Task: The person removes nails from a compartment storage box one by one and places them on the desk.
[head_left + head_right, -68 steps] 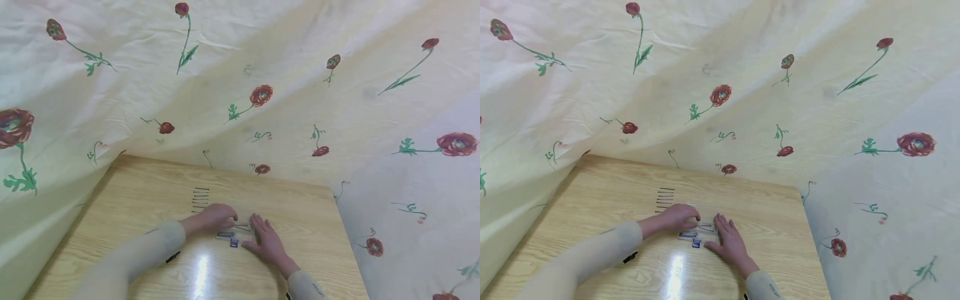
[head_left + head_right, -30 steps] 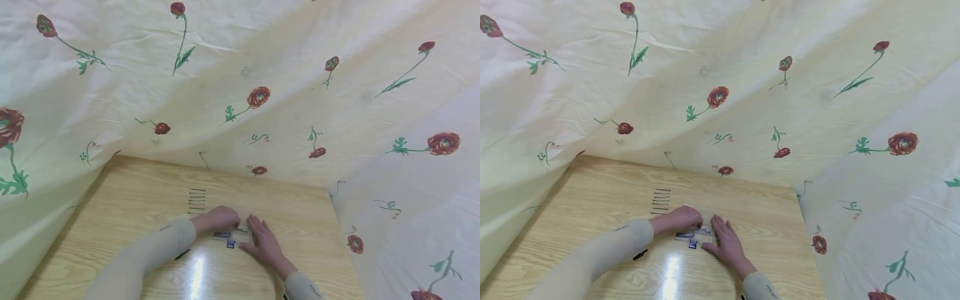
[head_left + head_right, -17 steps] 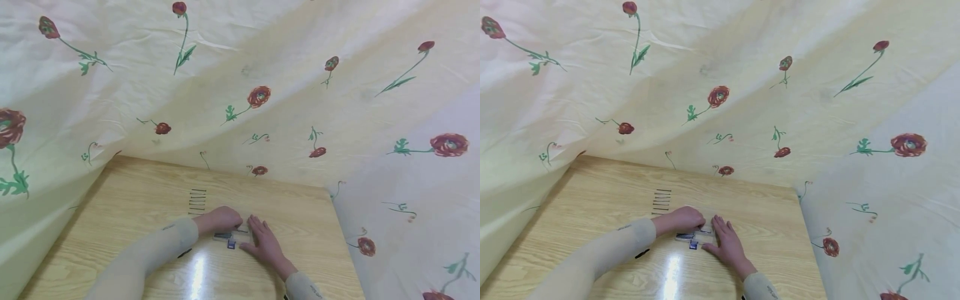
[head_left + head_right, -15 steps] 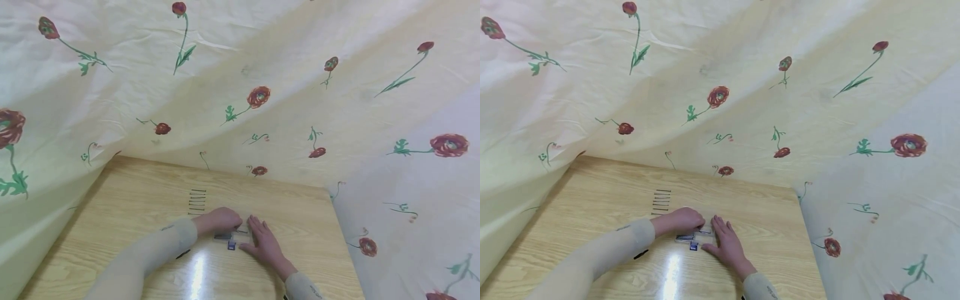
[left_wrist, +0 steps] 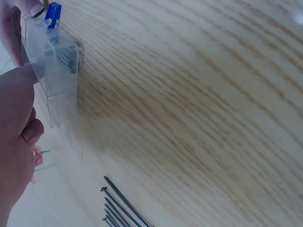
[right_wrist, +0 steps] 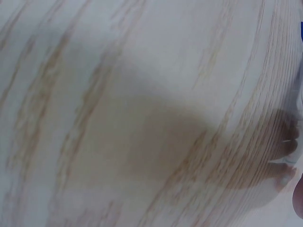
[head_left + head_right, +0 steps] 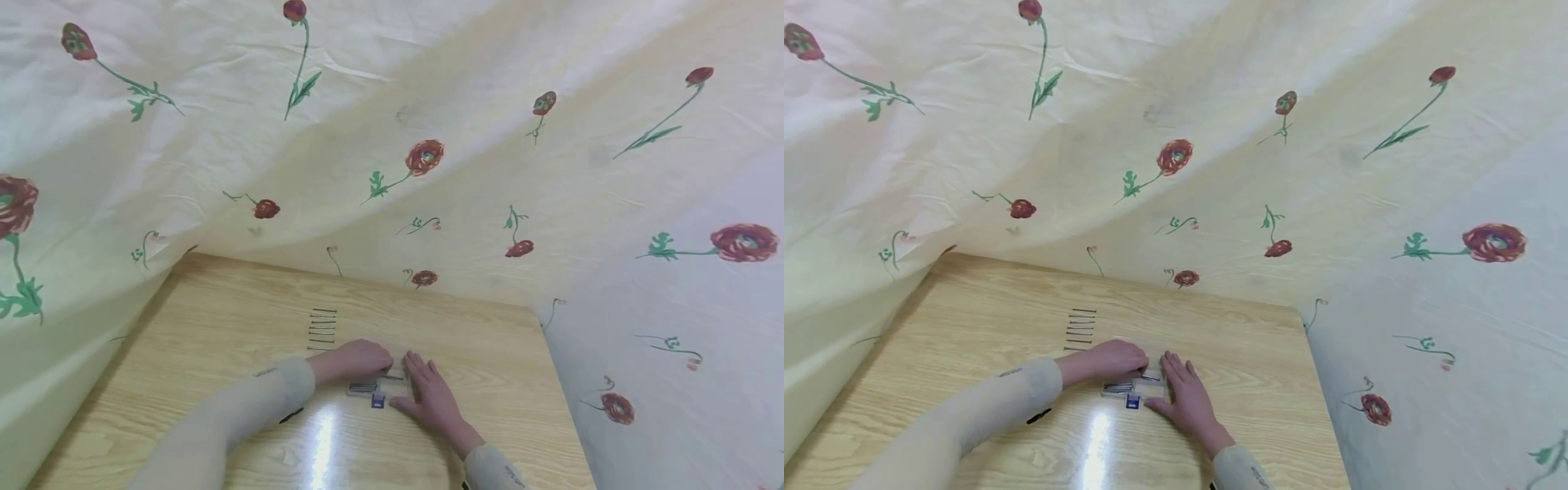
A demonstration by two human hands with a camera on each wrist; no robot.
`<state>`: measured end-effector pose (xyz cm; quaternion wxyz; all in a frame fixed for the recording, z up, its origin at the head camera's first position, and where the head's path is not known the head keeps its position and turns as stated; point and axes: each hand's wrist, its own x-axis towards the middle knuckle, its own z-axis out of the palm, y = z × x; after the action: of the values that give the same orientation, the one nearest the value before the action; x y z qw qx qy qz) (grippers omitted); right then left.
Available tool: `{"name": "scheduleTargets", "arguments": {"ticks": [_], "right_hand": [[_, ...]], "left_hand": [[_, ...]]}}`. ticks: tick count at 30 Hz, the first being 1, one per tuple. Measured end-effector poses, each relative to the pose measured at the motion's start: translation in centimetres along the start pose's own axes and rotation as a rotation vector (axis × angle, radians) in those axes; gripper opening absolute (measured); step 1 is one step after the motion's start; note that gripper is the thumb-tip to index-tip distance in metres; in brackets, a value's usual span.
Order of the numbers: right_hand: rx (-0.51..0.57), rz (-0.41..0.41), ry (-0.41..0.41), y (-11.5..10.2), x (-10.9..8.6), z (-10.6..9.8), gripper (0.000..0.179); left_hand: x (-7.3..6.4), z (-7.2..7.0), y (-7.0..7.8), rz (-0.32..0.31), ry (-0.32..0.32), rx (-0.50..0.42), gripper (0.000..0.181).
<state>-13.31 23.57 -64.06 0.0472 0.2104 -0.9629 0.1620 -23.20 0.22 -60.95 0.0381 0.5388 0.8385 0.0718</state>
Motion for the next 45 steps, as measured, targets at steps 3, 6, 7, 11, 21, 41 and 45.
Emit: {"name": "scheduleTargets", "arguments": {"ticks": [3,6,7,11,21,41,45], "right_hand": [[0.005,0.011,-0.009,-0.1,0.0,0.0,0.096],[0.012,0.024,-0.013,-0.2,-0.1,0.0,0.097],[0.012,0.026,-0.014,-0.2,-0.1,0.0,0.097],[0.008,0.022,0.001,-0.2,-0.2,0.1,0.099],[0.021,0.057,-0.036,-0.5,-0.1,-0.3,0.099],[0.036,0.056,-0.037,-0.8,0.4,-0.6,0.097],[0.031,0.048,-0.031,-0.8,0.5,-0.6,0.097]], "left_hand": [[-0.2,-0.2,0.0,-0.018,0.001,-0.039,0.007],[-0.3,-0.5,0.0,-0.063,-0.002,-0.099,0.007],[-0.3,-0.7,-0.1,-0.081,-0.003,-0.120,0.007],[-0.8,-1.9,-0.2,-0.125,0.011,-0.191,0.005],[-5.5,-4.4,-2.6,-0.188,0.111,-0.183,0.005],[-13.4,-2.1,-6.2,-0.317,0.177,-0.204,0.009],[-13.9,-0.8,-6.3,-0.335,0.217,-0.238,0.014]]}}
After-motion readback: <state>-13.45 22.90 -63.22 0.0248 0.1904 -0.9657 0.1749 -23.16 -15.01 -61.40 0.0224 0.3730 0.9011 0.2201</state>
